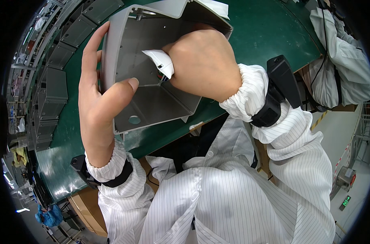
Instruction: Applying sealant from a tube to the internal corners and seams of a metal enclosure.
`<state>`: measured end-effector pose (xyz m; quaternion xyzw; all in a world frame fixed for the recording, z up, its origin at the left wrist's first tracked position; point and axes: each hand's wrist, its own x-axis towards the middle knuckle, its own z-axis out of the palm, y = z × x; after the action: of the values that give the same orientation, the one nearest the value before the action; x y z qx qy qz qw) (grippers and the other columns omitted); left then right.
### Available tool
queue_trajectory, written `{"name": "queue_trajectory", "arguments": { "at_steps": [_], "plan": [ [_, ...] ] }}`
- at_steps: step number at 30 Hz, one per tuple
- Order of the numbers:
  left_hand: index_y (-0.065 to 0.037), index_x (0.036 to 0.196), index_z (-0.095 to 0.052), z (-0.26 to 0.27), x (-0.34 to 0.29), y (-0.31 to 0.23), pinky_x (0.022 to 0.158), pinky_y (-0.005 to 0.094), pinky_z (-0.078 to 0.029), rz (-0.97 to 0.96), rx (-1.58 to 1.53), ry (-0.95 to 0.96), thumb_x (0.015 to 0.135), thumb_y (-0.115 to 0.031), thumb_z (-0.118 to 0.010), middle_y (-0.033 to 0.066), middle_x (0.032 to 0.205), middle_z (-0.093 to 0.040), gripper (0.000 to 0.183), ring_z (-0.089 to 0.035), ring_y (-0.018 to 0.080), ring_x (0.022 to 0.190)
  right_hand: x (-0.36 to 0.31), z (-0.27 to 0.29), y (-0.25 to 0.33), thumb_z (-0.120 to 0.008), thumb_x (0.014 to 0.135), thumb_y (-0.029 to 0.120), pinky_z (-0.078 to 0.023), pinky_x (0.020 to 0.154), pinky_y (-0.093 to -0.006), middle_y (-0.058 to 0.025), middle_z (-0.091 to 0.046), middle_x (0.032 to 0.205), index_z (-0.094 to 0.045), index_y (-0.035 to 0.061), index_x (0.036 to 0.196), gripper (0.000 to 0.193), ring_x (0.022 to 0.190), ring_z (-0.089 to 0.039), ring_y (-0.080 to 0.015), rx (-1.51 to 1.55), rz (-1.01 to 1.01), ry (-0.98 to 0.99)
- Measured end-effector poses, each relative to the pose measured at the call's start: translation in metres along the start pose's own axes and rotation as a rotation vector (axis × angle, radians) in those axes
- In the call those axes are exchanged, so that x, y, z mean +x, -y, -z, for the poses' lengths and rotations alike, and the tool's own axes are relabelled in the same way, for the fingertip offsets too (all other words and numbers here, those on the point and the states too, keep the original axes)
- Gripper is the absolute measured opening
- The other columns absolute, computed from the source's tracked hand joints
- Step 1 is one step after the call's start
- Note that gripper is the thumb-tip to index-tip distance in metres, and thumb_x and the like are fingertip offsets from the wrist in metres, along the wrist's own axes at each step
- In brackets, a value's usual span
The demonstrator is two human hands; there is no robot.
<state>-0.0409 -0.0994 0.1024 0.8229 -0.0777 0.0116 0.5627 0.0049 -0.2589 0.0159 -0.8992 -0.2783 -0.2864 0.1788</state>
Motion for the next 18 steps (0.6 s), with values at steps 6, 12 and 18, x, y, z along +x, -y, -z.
{"name": "queue_trajectory", "arguments": {
  "at_steps": [6,12,18],
  "plan": [
    [-0.011,0.139,-0.046,0.002,0.013,0.012,0.084,0.0318,-0.046,-0.061,0.011,-0.003,0.063,-0.02,-0.06,0.0118,0.106,-0.053,0.079,-0.058,0.0232,0.093,-0.005,0.002,-0.001,-0.07,0.077,0.015,-0.049,0.068,-0.0411,-0.0163,-0.063,0.063,-0.071,0.0016,0.076,0.013,0.06,-0.061,-0.0343,-0.034,0.079,-0.028],
    [-0.01,0.138,-0.048,0.006,0.009,0.002,0.085,0.0317,-0.046,-0.04,-0.092,0.106,0.064,-0.021,-0.061,0.014,0.109,-0.057,0.076,-0.059,0.0225,0.093,-0.007,0.002,-0.003,-0.073,0.077,0.022,-0.05,0.067,-0.0356,-0.0092,-0.061,0.054,-0.071,0.0066,0.066,0.019,0.049,-0.061,-0.0247,-0.028,0.216,-0.088],
    [-0.004,0.136,-0.049,-0.001,0.013,-0.001,0.085,0.0301,-0.047,-0.023,-0.014,0.101,0.065,-0.02,-0.062,0.0143,0.106,-0.062,0.074,-0.06,0.0206,0.092,-0.007,0.003,-0.008,-0.073,0.074,0.021,-0.051,0.07,-0.035,-0.0102,-0.063,0.057,-0.072,0.0057,0.069,0.016,0.051,-0.062,-0.0241,-0.055,0.217,-0.121]
  ]
}}
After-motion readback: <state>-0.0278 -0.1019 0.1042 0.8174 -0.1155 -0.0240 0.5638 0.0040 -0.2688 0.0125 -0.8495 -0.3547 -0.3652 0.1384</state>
